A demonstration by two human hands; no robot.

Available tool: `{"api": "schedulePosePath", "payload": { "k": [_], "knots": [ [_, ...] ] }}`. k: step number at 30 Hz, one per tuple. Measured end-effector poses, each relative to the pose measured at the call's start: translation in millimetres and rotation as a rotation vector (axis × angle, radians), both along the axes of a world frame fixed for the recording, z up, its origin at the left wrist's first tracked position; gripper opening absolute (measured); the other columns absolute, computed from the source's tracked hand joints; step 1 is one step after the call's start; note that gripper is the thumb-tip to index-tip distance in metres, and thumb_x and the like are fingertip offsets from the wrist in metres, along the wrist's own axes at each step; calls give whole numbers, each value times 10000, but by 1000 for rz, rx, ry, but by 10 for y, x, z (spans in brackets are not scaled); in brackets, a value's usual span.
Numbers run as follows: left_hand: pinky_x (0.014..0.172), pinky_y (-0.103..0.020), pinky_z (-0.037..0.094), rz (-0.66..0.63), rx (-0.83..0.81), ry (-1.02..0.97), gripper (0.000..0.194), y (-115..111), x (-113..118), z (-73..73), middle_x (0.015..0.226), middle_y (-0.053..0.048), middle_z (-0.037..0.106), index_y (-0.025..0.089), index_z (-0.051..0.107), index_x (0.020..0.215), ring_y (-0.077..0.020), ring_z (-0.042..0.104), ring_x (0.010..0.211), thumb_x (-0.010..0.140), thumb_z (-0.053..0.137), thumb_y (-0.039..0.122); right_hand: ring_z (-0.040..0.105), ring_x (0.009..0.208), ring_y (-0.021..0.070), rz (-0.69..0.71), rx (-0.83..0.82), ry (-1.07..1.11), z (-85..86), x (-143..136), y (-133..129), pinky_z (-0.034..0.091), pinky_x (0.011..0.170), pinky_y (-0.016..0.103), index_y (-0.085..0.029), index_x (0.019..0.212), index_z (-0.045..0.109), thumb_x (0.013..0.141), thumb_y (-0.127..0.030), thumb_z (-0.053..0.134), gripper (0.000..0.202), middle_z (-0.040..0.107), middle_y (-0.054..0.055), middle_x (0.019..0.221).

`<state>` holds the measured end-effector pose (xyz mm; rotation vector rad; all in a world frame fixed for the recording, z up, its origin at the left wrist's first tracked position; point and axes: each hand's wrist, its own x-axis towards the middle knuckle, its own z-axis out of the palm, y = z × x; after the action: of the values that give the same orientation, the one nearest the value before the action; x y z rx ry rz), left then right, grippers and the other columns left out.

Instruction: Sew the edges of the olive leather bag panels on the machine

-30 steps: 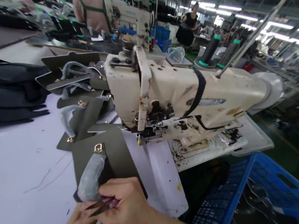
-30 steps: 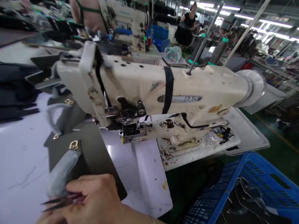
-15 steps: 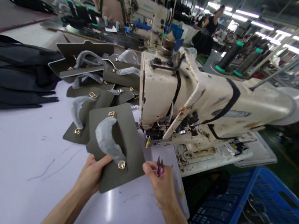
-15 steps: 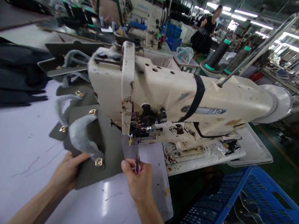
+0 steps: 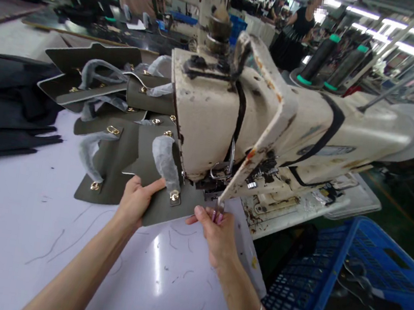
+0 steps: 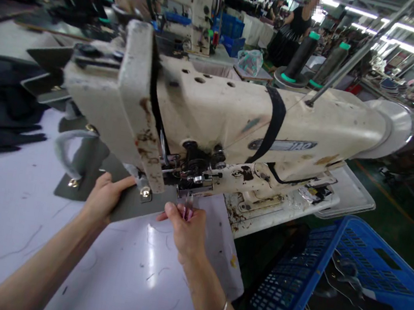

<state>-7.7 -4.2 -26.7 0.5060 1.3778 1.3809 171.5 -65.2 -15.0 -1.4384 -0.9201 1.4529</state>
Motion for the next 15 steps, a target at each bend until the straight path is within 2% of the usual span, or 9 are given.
{"api": "schedulePosePath", "payload": {
  "k": [5,11,15],
  "knots": [
    [544,-278,597,-5,58,67,418,156,-49,40,851,-50,786,168,681,877,-229,725,658,529,904,230,391,538,117,-89,20,87,-25,-136,115,310,566,278,-173,544,716,762,-579,778,465,466,-19,469],
    [572,-298,608,1,83,48,411,231,-63,77,769,-24,760,180,670,854,-237,725,658,504,885,163,418,558,124,-131,59,150,-131,-190,194,332,570,273,-161,611,787,766,-559,798,427,483,-9,479],
    [612,-293,618,-33,151,81,394,263,-45,85,884,-57,793,153,699,860,-237,739,716,527,906,195,463,582,142,-142,77,156,-154,-203,192,357,579,278,-151,642,808,771,-575,804,443,454,-10,462]
  ]
}}
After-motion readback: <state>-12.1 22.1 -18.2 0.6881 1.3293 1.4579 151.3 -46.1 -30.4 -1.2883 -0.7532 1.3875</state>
